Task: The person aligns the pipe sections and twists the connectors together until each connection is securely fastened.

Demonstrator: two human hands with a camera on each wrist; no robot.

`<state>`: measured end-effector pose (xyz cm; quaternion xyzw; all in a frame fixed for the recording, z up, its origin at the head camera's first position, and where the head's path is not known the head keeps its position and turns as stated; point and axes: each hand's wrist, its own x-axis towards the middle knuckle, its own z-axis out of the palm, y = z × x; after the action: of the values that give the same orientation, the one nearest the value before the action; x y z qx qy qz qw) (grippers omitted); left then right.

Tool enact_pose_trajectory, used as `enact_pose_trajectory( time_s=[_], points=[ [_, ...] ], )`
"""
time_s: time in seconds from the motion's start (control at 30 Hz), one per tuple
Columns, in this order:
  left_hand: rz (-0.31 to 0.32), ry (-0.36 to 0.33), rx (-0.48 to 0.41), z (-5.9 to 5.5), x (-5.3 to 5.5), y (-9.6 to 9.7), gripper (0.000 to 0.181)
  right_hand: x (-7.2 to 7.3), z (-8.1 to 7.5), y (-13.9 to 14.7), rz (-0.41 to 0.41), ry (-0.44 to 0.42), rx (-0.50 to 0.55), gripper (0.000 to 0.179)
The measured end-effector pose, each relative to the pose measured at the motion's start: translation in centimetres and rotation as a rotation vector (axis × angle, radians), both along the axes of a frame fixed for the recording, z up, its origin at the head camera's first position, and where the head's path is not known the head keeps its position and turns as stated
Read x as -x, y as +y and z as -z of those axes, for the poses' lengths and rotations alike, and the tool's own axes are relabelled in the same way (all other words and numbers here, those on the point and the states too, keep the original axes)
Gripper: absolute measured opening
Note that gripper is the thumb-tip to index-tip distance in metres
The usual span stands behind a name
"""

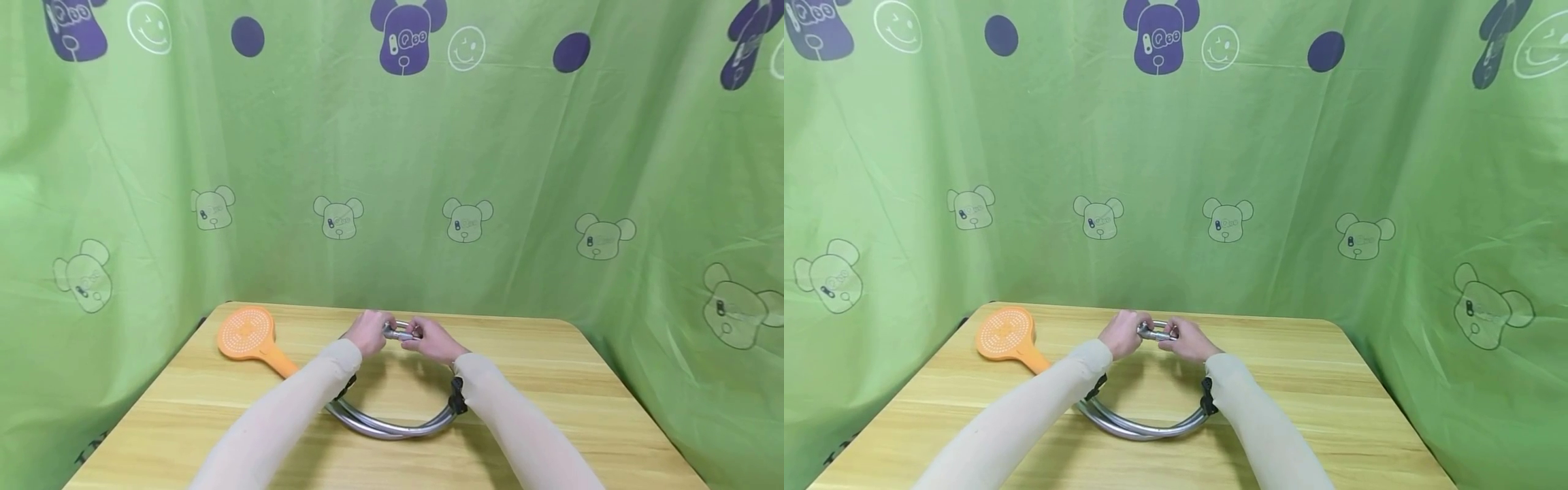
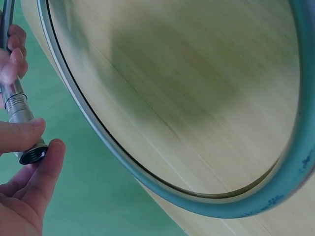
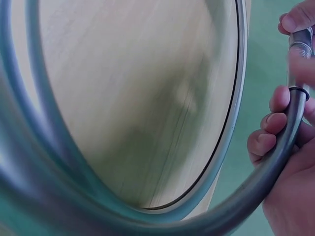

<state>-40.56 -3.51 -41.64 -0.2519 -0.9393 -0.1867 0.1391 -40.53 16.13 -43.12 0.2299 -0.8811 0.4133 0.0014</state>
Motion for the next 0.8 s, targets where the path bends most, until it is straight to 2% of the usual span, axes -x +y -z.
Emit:
enact_pose_trajectory(
  time_s=[0.27,0.5,0.7,0.8],
  points=[
    [0.006,0.012,-0.006,-0.08,-0.07,-0.13,0.041,0.38,0.15,0.30,-0.022,0.016,-0.034,0.008],
    [0.010,0.031,-0.026,0.27,-0.08,-0.31,0.042,0.36,-0.05,0.26,-0.034,-0.055,-0.055,0.030],
    [0.013,0.035,-0.034,0.32,-0.09,-0.30,0.041,0.09,-0.09,0.10,-0.009,-0.050,-0.005,0.018],
    [0.013,0.037,-0.037,0.29,-0.09,-0.27,0.041,0.01,-0.13,0.07,0.008,-0.062,0.012,0.018]
  ],
)
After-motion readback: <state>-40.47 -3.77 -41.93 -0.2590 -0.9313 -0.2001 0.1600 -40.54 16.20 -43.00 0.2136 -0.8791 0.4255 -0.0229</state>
